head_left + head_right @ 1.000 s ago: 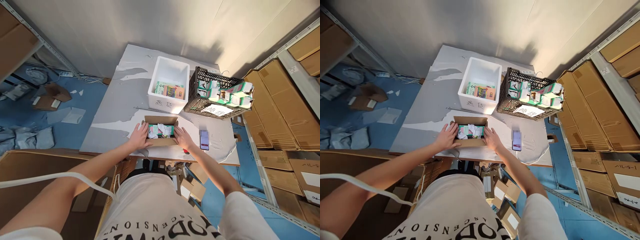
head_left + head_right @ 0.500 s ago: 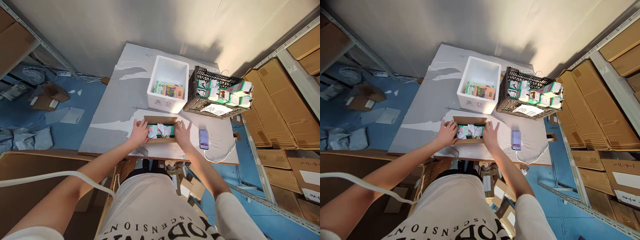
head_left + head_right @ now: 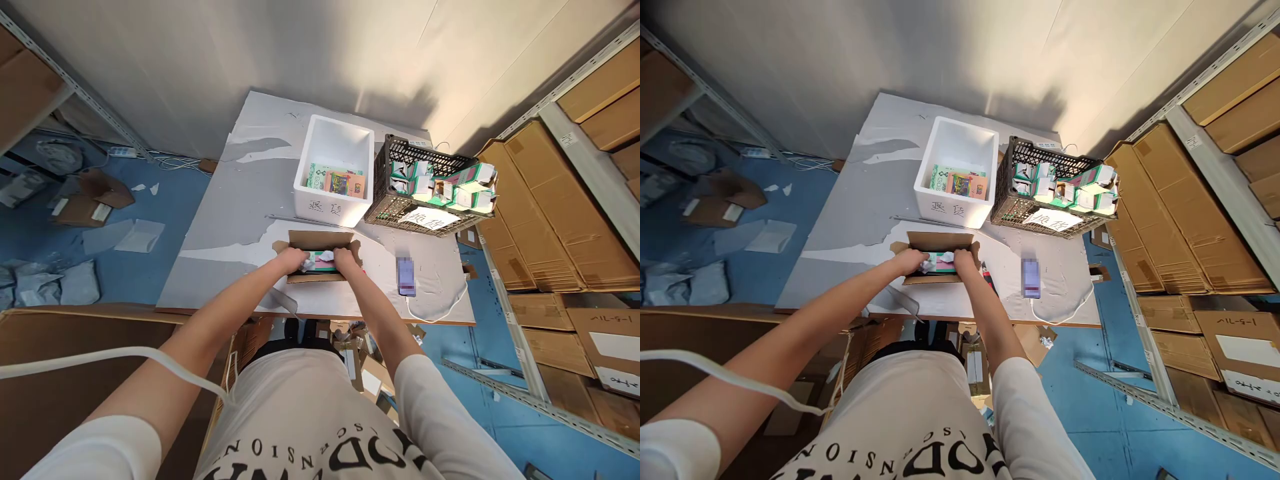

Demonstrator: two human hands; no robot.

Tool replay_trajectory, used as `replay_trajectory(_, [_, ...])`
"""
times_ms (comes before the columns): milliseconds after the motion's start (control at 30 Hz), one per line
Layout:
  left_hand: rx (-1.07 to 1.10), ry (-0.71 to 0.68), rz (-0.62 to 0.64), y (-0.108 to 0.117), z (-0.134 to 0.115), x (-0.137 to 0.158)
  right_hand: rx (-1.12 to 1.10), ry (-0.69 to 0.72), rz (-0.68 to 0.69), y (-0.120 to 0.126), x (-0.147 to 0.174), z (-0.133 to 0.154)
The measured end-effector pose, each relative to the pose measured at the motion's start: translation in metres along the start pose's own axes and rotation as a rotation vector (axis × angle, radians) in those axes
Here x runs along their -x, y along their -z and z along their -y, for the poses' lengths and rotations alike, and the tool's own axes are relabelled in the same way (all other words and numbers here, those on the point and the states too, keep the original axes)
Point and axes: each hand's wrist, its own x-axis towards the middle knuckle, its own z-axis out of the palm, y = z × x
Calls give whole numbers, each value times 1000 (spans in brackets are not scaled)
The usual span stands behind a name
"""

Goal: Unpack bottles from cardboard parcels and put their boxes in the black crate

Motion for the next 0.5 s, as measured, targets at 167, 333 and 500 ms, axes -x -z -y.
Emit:
replay_trajectory(167, [398, 78, -234, 16, 6, 4, -314, 174, -51, 11, 16, -7])
replay_trajectory(333, [1347, 164, -605, 39, 11, 43, -1121, 480, -12, 19, 34, 29])
replay_trajectory(500, [1336, 369, -936, 29, 67, 117, -760, 561, -196, 20, 34, 129])
